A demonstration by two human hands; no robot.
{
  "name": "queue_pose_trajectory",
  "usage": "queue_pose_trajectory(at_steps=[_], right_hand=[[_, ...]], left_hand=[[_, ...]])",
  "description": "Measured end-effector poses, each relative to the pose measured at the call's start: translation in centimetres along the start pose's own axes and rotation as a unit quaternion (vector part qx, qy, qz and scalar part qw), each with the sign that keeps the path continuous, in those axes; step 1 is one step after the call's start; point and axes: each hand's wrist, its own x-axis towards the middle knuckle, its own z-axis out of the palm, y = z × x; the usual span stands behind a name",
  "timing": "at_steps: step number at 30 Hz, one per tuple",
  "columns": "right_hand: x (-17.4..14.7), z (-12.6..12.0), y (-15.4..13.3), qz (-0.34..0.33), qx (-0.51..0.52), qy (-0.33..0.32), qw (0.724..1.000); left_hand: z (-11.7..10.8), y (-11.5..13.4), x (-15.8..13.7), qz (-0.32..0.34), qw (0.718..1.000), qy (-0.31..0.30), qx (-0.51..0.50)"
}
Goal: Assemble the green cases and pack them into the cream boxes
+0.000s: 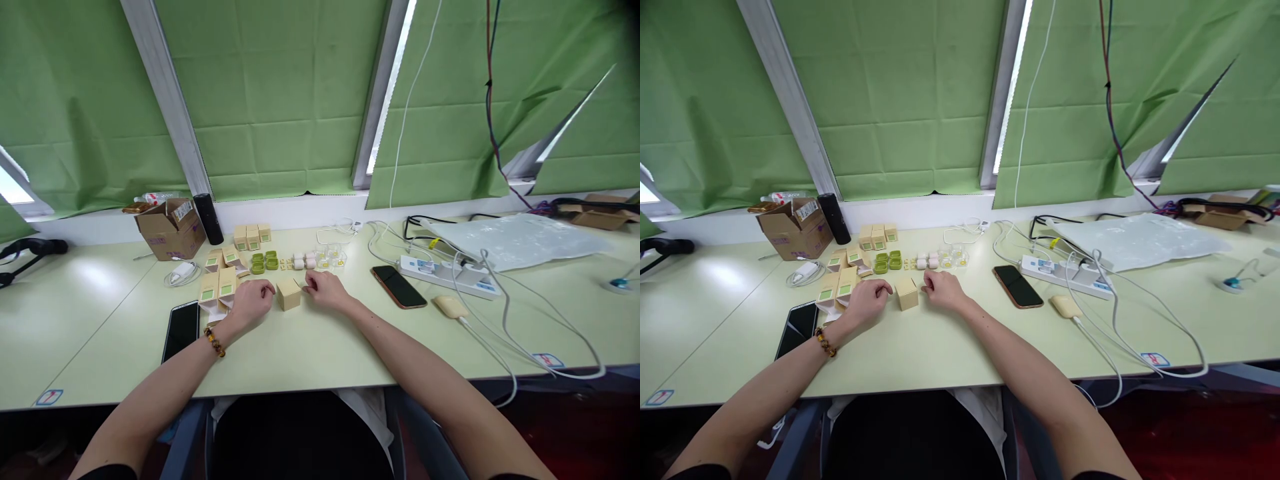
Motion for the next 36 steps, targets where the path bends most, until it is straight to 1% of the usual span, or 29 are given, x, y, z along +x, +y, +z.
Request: queue_pose_trajectory(at_steps=[5, 7, 10, 12, 20, 22, 26, 27, 29, 31, 36], right_hand=[[0.0, -0.7, 0.3, -0.037, 0.025, -0.069, 0.997], [0.1, -0.7, 0.3, -0.031, 0.026, -0.067, 0.997], [0.2, -0.5, 0.5, 0.002, 0.001, -0.040, 0.999], [0.4, -0.3, 0.8, 0.011, -0.013, -0.035, 0.999], [0.2, 0.1, 0.7, -0.010, -0.047, -0.052, 0.997], [0.2, 0.2, 0.7, -0.012, -0.053, -0.053, 0.997], [0.3, 0.3, 0.7, -0.016, -0.061, -0.053, 0.997], [0.2, 0.3, 0.7, -0.017, -0.063, -0.052, 0.997], [0.2, 0.2, 0.6, -0.018, -0.066, -0.051, 0.996], [0.1, 0.1, 0.5, -0.019, -0.069, -0.050, 0.996], [0.0, 0.2, 0.4, -0.017, -0.077, -0.049, 0.996]], left_hand=[[-0.1, 0.3, -0.1, -0.030, 0.999, 0.011, 0.027], [-0.2, 0.3, -0.1, -0.039, 0.999, 0.009, 0.033], [-0.2, 0.2, 0.0, -0.046, 0.998, 0.003, 0.039], [-0.2, 0.1, 0.0, -0.048, 0.998, -0.004, 0.044], [0.2, -0.1, 0.0, -0.054, 0.996, -0.029, 0.063], [0.3, -0.1, 0.0, -0.033, 0.998, -0.020, 0.053], [0.5, -0.1, -0.1, 0.050, 0.998, 0.035, -0.002], [0.5, 0.0, -0.1, 0.066, 0.997, 0.041, -0.016], [0.3, 0.2, -0.1, 0.095, 0.994, 0.027, -0.037], [0.2, 0.7, -0.1, 0.128, 0.991, -0.006, -0.039], [0.1, 2.1, 0.2, 0.196, 0.978, -0.059, 0.026]])
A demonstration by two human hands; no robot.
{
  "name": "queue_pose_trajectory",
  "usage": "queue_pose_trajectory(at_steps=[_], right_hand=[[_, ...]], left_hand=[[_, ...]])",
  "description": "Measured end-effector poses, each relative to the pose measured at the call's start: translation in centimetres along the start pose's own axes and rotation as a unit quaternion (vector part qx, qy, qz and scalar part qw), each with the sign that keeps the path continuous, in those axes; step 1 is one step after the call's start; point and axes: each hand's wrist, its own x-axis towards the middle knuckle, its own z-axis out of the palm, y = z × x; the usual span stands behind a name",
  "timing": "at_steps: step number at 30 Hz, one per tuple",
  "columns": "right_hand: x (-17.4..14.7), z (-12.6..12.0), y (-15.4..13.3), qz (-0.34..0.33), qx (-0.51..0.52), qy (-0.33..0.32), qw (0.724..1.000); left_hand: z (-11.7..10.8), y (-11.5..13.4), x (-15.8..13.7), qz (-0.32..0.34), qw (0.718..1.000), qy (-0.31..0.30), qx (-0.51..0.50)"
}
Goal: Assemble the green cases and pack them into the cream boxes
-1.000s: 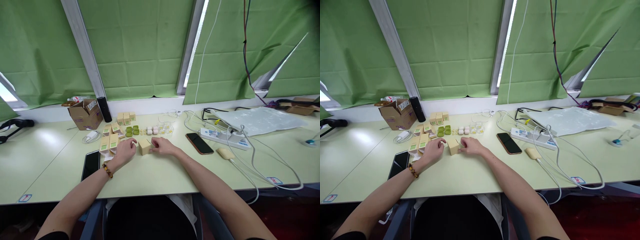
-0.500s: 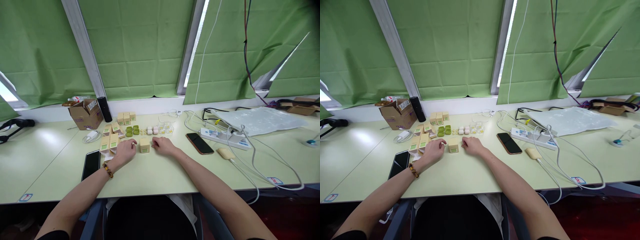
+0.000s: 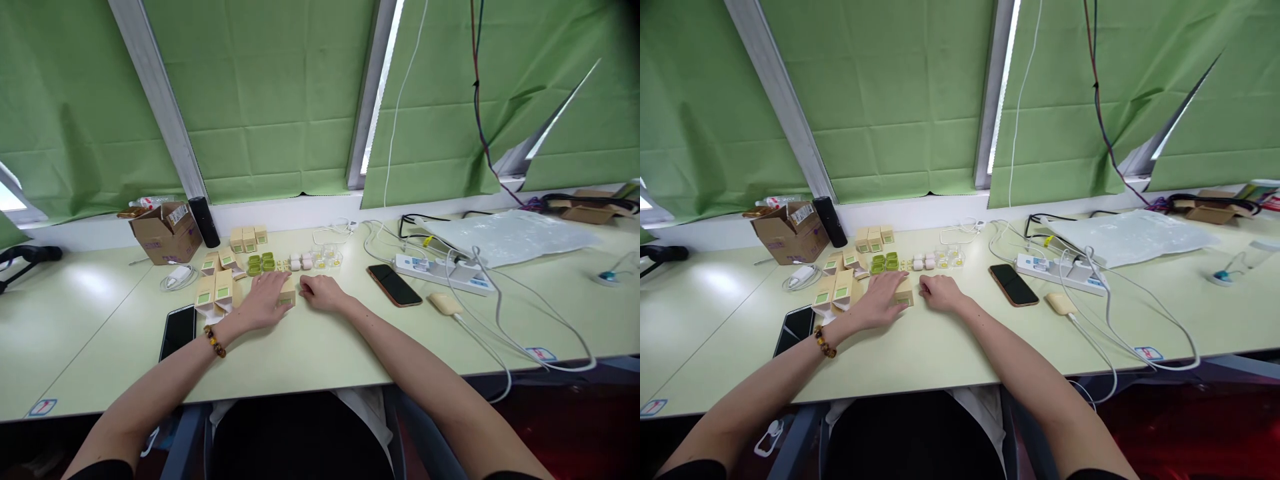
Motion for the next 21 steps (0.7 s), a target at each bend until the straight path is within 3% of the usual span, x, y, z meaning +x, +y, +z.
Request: queue_pose_trajectory(at_steps=[7, 10, 16, 21], right_hand=[[0.0, 0.2, 0.0, 0.002, -0.007, 0.005, 1.000], [-0.1, 0.3, 0.0, -0.001, -0.008, 0.006, 1.000], [-0.2, 0.5, 0.0, -0.009, -0.009, 0.011, 1.000], [-0.2, 0.6, 0.1, -0.013, -0.011, 0.012, 1.000]], left_hand=[[-1.2, -0.3, 3.7, 0.018, 0.992, -0.082, 0.091], [-2.7, -1.6, 7.0, 0.032, 0.993, -0.058, 0.101], [-4.9, -7.0, 14.1, -0.014, 0.988, 0.034, 0.149], [-3.5, -11.8, 16.6, -0.064, 0.984, 0.044, 0.159]])
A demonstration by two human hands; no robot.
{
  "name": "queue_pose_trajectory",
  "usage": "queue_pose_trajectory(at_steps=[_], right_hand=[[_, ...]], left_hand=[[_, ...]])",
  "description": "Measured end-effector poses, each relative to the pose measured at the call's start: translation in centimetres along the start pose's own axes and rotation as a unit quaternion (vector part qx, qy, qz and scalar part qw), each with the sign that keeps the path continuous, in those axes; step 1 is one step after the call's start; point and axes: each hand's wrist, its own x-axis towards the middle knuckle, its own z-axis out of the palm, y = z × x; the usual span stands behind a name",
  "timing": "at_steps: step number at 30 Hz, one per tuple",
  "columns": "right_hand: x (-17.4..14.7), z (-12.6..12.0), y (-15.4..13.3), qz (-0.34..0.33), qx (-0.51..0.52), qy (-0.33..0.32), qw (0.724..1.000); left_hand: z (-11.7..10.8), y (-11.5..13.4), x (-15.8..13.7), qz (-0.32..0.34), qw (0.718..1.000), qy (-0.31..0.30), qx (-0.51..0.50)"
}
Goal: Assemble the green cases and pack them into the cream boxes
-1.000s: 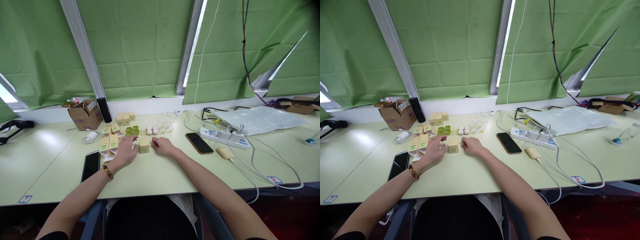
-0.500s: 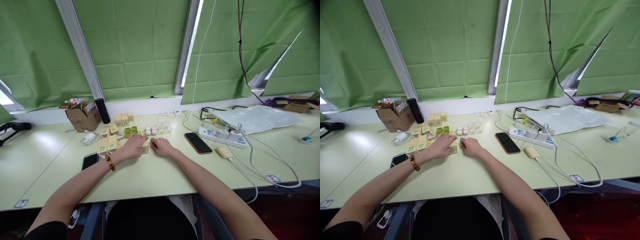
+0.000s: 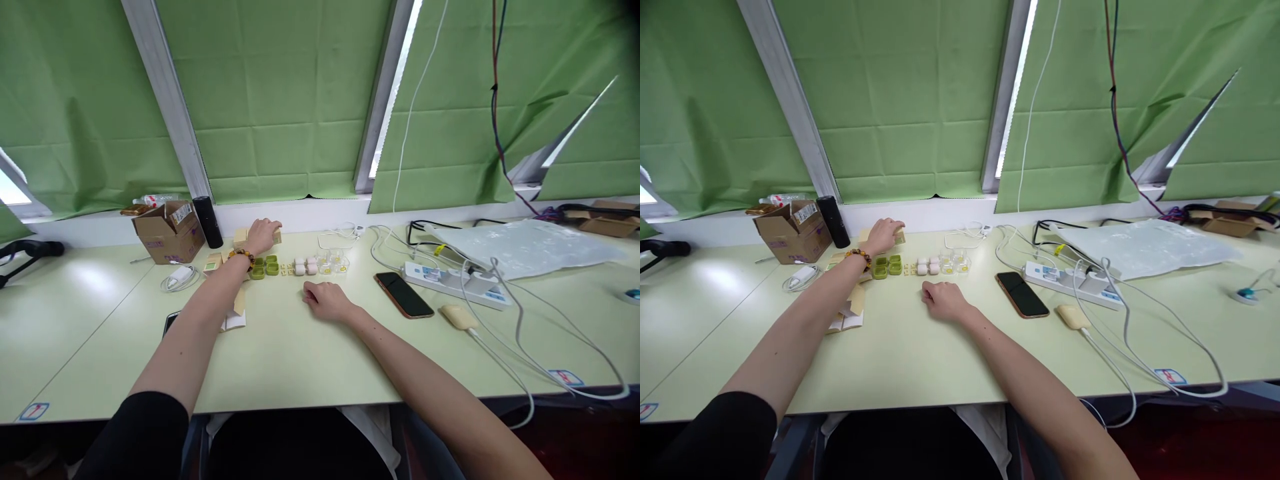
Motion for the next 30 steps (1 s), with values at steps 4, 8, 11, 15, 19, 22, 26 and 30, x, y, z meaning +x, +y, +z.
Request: queue_pose_trajectory(at_steps=[4, 8, 11, 15, 19, 22, 26, 30], right_hand=[[0.0, -0.1, -0.1, 0.001, -0.009, -0.013, 1.000], [0.0, -0.3, -0.4, 0.007, -0.023, -0.031, 0.999], [-0.1, -0.5, -0.6, 0.009, -0.026, -0.033, 0.999], [0.0, -0.6, -0.6, 0.006, -0.025, -0.027, 0.999], [0.0, -0.4, -0.6, 0.010, -0.023, -0.027, 0.999], [0.0, -0.4, -0.7, 0.012, -0.024, -0.028, 0.999], [0.0, -0.4, -0.7, 0.011, -0.027, -0.027, 0.999], [0.0, -0.3, -0.7, 0.010, -0.031, -0.025, 0.999]], left_hand=[[2.8, -1.7, 0.2, -0.020, 0.999, -0.024, 0.024], [4.1, -2.6, 0.1, -0.039, 0.997, -0.053, 0.043], [4.0, -2.6, -0.3, -0.050, 0.995, -0.065, 0.056], [3.5, -0.9, -1.4, -0.058, 0.994, -0.056, 0.072], [3.6, 1.9, -3.1, -0.049, 0.992, -0.093, 0.065], [4.1, 3.3, -3.7, -0.061, 0.988, -0.130, 0.056], [4.7, 3.7, -3.5, -0.097, 0.983, -0.147, 0.044], [5.1, 3.3, -3.1, -0.128, 0.980, -0.146, 0.037]])
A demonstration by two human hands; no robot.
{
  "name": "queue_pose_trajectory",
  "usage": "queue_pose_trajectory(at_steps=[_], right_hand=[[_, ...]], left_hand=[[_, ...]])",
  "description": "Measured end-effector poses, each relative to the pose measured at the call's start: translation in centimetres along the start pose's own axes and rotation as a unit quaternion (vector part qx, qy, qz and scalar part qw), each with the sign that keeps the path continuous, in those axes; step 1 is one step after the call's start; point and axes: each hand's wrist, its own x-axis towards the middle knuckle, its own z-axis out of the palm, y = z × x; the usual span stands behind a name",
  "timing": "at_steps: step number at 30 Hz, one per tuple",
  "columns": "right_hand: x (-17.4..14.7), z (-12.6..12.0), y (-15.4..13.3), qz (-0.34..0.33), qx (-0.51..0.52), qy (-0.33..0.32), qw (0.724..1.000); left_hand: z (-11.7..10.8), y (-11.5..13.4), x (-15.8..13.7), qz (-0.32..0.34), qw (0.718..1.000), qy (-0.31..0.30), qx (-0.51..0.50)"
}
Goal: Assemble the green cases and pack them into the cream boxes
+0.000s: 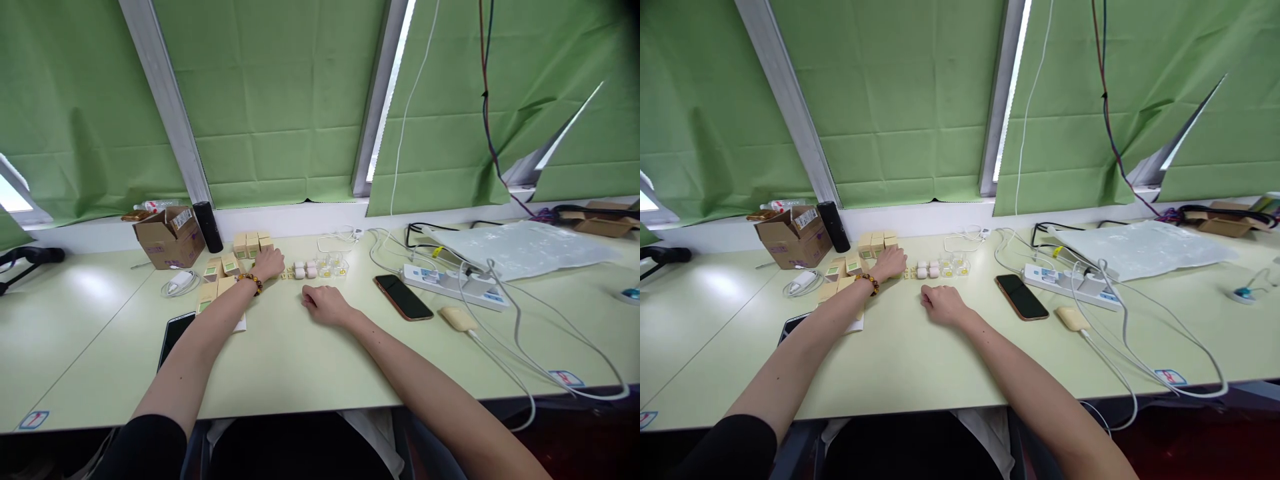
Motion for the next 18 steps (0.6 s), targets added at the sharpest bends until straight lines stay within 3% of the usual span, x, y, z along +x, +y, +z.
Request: queue_pose_trajectory(at_steps=[18], right_hand=[[0.0, 0.0, -0.1, -0.003, 0.001, 0.003, 1.000]], left_hand=[[0.1, -2.4, 0.3, -0.079, 0.996, -0.016, -0.045]])
